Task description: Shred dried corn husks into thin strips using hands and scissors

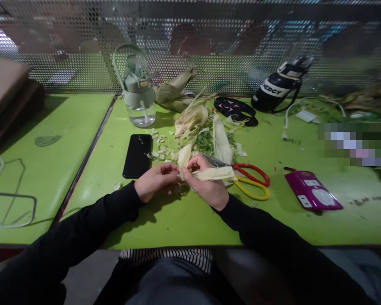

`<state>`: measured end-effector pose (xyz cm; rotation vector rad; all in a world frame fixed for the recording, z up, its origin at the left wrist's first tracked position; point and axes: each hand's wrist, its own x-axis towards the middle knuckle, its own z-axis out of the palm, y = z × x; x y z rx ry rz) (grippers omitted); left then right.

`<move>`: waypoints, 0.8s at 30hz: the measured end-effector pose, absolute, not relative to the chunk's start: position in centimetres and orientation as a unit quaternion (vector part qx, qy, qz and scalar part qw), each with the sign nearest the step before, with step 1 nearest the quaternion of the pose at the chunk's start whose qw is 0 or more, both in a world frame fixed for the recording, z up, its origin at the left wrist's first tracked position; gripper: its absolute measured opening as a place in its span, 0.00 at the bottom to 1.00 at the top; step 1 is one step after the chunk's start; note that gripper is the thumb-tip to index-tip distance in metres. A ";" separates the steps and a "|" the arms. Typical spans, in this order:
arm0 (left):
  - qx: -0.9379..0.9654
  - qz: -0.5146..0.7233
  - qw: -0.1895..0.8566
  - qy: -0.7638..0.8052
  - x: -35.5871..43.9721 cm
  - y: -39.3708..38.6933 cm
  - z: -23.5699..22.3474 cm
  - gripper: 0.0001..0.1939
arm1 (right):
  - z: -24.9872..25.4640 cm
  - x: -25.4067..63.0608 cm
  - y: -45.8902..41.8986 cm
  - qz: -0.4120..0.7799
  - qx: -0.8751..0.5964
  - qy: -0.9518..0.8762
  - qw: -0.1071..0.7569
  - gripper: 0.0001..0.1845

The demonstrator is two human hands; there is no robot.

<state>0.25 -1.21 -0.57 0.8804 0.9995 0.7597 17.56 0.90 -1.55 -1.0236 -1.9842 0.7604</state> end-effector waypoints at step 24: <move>0.481 0.310 0.708 0.415 -0.2 -0.7 -0.9 0.10 | -0.8 17.6 -0.1 0.222 -0.382 -0.814 0.378 0.06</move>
